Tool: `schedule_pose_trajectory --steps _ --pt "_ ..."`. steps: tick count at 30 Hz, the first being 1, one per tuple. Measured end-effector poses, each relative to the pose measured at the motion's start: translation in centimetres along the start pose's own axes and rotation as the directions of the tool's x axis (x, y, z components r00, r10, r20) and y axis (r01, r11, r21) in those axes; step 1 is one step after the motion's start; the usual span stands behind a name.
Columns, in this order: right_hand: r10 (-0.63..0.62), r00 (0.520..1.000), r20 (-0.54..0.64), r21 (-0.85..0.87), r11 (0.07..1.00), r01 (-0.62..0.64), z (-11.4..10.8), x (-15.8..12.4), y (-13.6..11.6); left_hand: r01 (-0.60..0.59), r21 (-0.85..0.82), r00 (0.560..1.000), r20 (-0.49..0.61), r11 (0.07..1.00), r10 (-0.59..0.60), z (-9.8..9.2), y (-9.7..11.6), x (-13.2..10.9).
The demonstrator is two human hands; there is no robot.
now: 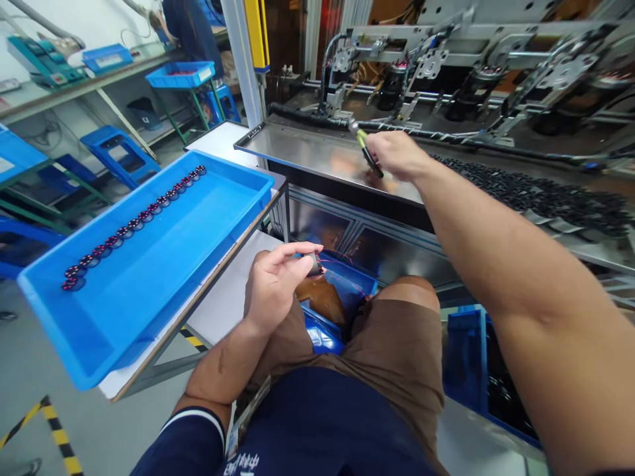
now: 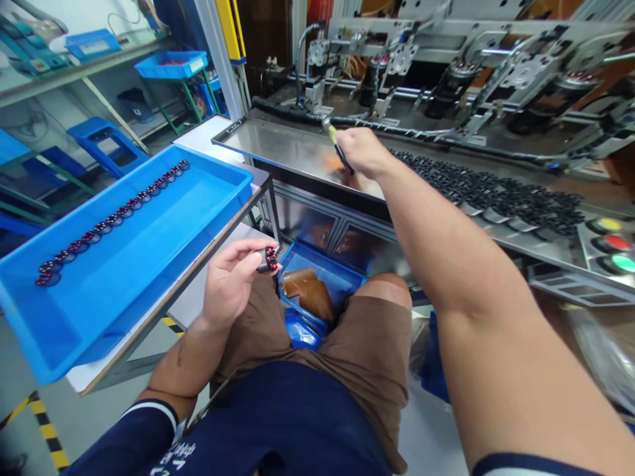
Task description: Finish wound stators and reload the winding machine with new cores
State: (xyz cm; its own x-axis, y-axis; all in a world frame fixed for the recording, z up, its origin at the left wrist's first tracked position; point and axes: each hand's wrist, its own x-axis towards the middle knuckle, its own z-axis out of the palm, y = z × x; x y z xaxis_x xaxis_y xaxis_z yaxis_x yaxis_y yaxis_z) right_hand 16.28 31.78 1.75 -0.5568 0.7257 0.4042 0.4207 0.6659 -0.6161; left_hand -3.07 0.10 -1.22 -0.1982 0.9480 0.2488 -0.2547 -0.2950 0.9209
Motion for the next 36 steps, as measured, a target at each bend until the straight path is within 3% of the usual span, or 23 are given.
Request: schedule_pose_trajectory --steps 1,3,5,7,10,13,15,18,21,36 --pt "0.105 0.994 -0.007 0.153 0.983 -0.102 -0.6 -0.7 -1.2 0.004 -0.007 1.000 0.003 1.000 -0.004 0.1 0.0 -0.1" --pt "0.322 0.946 0.037 0.519 0.803 -0.294 -1.4 -3.2 -3.9 -0.005 -0.026 1.000 0.013 1.000 0.005 0.4 -0.3 -0.1" --pt "0.354 0.929 0.109 0.747 0.587 -0.312 -1.2 -7.3 -6.7 -0.022 -0.040 0.999 0.026 0.999 0.023 0.6 -0.5 -0.2" --pt "0.333 0.937 0.102 0.780 0.557 -0.283 0.2 -12.7 -9.1 -0.021 -0.031 0.999 0.040 0.999 0.022 0.9 -0.8 -0.4" --pt "0.296 0.952 0.074 0.758 0.604 -0.247 3.6 -21.6 -12.1 -0.020 -0.004 0.998 0.058 1.000 0.021 1.5 -1.0 -0.7" --pt "0.227 0.974 -0.009 0.539 0.821 -0.186 6.6 -28.5 -14.5 -0.044 0.030 0.994 0.097 0.999 0.041 2.3 -1.2 -1.0" --pt "0.138 0.985 -0.099 0.370 0.924 -0.092 7.6 -31.0 -15.8 -0.060 0.044 0.990 0.131 0.997 0.053 2.9 -1.2 -1.0" --pt "0.017 0.986 -0.166 0.232 0.973 0.022 7.7 -31.8 -16.9 -0.058 0.057 0.984 0.170 0.997 0.048 3.8 -1.3 -1.0" --pt "-0.035 0.984 -0.174 0.230 0.970 0.076 7.1 -31.0 -17.0 -0.051 0.085 0.983 0.179 0.995 0.035 4.3 -1.2 -1.3" --pt "-0.066 0.977 -0.202 0.263 0.957 0.119 7.3 -29.7 -17.1 -0.085 0.136 0.974 0.218 0.987 0.054 3.8 -0.7 -1.8"
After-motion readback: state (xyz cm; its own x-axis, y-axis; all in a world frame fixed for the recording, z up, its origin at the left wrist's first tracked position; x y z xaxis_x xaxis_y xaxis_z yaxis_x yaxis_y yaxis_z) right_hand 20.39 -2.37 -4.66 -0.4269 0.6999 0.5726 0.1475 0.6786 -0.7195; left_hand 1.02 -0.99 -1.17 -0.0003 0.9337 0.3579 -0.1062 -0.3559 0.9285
